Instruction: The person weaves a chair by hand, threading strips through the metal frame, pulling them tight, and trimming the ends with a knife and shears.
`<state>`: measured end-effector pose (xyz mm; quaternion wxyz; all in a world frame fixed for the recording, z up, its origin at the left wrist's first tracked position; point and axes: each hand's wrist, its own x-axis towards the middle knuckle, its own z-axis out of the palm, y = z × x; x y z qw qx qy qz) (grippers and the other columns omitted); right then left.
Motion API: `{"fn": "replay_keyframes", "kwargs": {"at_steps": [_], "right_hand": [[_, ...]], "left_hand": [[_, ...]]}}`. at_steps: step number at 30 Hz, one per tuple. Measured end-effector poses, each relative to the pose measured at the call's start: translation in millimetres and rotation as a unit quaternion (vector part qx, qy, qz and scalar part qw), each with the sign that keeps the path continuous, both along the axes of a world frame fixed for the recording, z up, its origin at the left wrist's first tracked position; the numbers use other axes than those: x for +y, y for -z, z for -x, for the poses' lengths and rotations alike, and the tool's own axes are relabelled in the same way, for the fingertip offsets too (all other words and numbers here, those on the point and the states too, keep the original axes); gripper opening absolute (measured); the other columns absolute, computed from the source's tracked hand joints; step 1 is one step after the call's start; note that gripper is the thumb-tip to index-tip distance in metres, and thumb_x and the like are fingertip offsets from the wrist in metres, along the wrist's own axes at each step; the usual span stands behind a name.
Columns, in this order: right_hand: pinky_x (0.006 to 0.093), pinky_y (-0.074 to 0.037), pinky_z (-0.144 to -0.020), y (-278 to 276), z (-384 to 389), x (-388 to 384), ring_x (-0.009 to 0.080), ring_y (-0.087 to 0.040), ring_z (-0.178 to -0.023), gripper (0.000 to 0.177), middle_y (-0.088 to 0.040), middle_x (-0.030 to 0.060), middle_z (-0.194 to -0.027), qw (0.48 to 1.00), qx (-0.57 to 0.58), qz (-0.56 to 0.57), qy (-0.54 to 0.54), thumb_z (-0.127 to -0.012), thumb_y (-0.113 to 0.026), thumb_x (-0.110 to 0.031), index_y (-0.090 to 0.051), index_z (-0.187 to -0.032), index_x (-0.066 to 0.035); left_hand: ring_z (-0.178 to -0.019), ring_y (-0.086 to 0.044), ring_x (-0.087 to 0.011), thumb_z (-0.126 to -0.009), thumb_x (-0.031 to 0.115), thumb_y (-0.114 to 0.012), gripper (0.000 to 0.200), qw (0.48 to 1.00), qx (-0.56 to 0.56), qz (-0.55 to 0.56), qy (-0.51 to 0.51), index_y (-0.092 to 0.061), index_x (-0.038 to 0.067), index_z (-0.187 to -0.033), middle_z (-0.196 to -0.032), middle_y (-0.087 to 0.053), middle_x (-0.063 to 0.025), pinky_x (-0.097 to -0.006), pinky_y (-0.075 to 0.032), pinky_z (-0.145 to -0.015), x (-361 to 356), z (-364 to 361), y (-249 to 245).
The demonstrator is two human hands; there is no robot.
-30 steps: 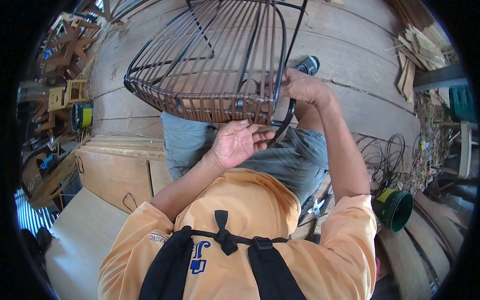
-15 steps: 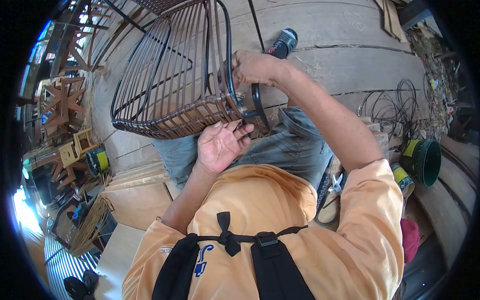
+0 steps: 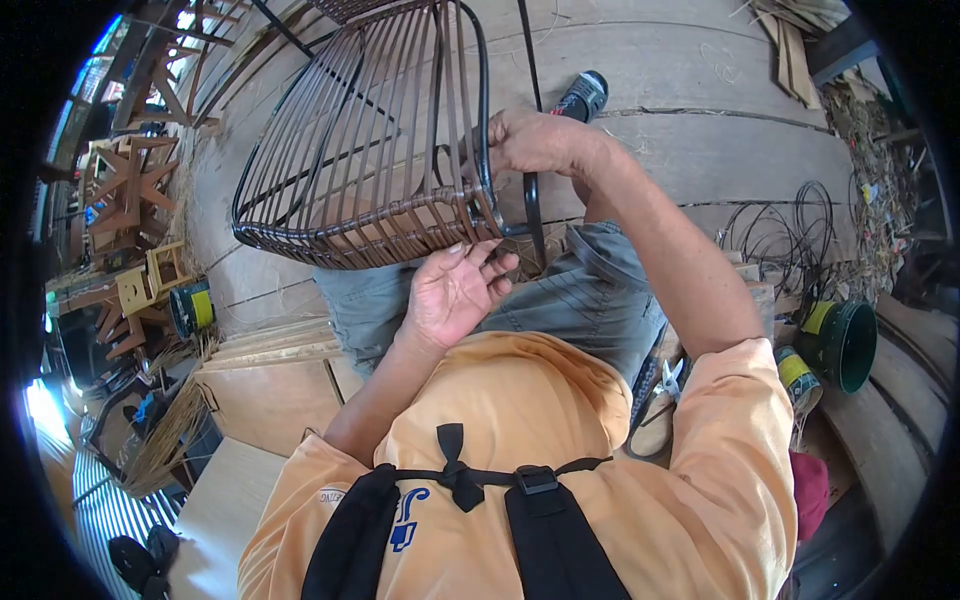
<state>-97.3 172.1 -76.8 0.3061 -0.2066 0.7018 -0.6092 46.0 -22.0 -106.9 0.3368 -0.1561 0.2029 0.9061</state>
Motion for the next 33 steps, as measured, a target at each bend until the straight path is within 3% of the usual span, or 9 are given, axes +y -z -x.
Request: {"fn": "replay_keyframes", "kwargs": {"at_steps": [5,7,9,12,13,14,15,18,33], "right_hand": [[0.0281,-0.047,-0.071,9,9,-1,0.0132,-0.059,-0.075,0.017,-0.067,0.0034,-0.078,0.992,0.064,-0.104,-0.027,-0.073,-0.067,-0.007,-0.068,-0.089,-0.001],[0.0272,-0.048,-0.069,45,18,1,0.0103,-0.056,-0.074,0.014,-0.063,0.0005,-0.079,0.992,0.096,-0.073,-0.034,-0.074,-0.068,-0.006,-0.065,-0.088,-0.003],[0.0276,-0.048,-0.068,55,21,6,0.0113,-0.056,-0.073,0.013,-0.062,0.0013,-0.081,0.967,0.242,-0.017,-0.076,-0.074,-0.068,-0.004,-0.064,-0.086,-0.003],[0.0267,-0.049,-0.066,88,34,11,0.0134,-0.059,-0.074,0.013,-0.061,0.0025,-0.083,0.951,0.24,0.173,-0.085,-0.075,-0.068,0.0,-0.061,-0.085,-0.003],[0.0262,-0.049,-0.066,85,24,9,0.0136,-0.06,-0.075,0.013,-0.061,0.0022,-0.083,0.956,-0.011,0.294,-0.012,-0.075,-0.068,0.0,-0.062,-0.086,-0.003],[0.0256,-0.049,-0.065,81,12,5,0.0138,-0.06,-0.075,0.014,-0.061,0.002,-0.083,0.882,-0.264,0.384,0.065,-0.075,-0.068,0.001,-0.062,-0.087,-0.003],[0.0254,-0.05,-0.067,33,3,1,0.0129,-0.062,-0.074,0.015,-0.063,0.0018,-0.083,0.982,-0.072,0.169,0.043,-0.076,-0.067,0.0,-0.063,-0.09,-0.003],[0.0231,-0.047,-0.068,-4,-9,-9,0.0117,-0.06,-0.071,0.012,-0.067,0.0032,-0.082,0.978,-0.126,0.077,0.151,-0.078,-0.063,-0.003,-0.067,-0.089,-0.002],[0.0288,-0.048,-0.07,18,-3,-1,0.015,-0.059,-0.073,0.003,-0.061,0.0036,-0.08,0.884,-0.228,0.286,0.292,-0.086,-0.06,-0.008,-0.057,-0.087,-0.006]], "left_hand": [[-0.106,-0.054,-0.0281,-0.085,0.023,-0.055,0.033,1.0,0.001,0.007,0.009,-0.057,0.004,-0.111,-0.115,-0.06,-0.0072,-0.0386,-0.044,-0.084,0,1,-3],[-0.106,-0.054,-0.0277,-0.084,0.023,-0.055,0.033,1.0,0.002,0.01,0.007,-0.058,0.003,-0.111,-0.114,-0.06,-0.007,-0.0379,-0.044,-0.084,-1,0,-5],[-0.106,-0.054,-0.0273,-0.084,0.023,-0.056,0.033,1.0,-0.003,0.013,0.0,-0.058,0.002,-0.11,-0.114,-0.06,-0.0071,-0.037,-0.044,-0.083,-1,-1,-4],[-0.102,-0.057,-0.0227,-0.085,0.026,-0.056,0.033,1.0,0.005,0.029,-0.003,-0.058,0.001,-0.106,-0.108,-0.061,-0.0096,-0.033,-0.044,-0.08,1,-1,-4],[-0.102,-0.056,-0.0239,-0.085,0.026,-0.056,0.033,1.0,0.003,0.03,-0.004,-0.058,0.001,-0.107,-0.109,-0.06,-0.0094,-0.0338,-0.044,-0.08,0,-2,-3],[-0.103,-0.056,-0.0252,-0.084,0.025,-0.057,0.033,1.0,0.0,0.03,-0.004,-0.058,0.001,-0.107,-0.11,-0.06,-0.0091,-0.0346,-0.044,-0.081,0,-2,-1],[-0.103,-0.055,-0.0264,-0.084,0.024,-0.057,0.034,1.0,-0.004,0.031,-0.004,-0.058,0.0,-0.107,-0.112,-0.059,-0.0089,-0.0354,-0.044,-0.082,-1,-3,0],[-0.102,-0.056,-0.0256,-0.085,0.025,-0.057,0.034,0.999,-0.001,0.035,-0.005,-0.058,0.0,-0.108,-0.111,-0.06,-0.0085,-0.0346,-0.044,-0.081,1,-3,-3],[-0.099,-0.057,-0.0225,-0.088,0.023,-0.054,0.031,0.992,-0.095,0.038,-0.077,-0.053,0.0,-0.108,-0.105,-0.059,-0.0097,-0.0342,-0.045,-0.08,5,-5,-34]]}}
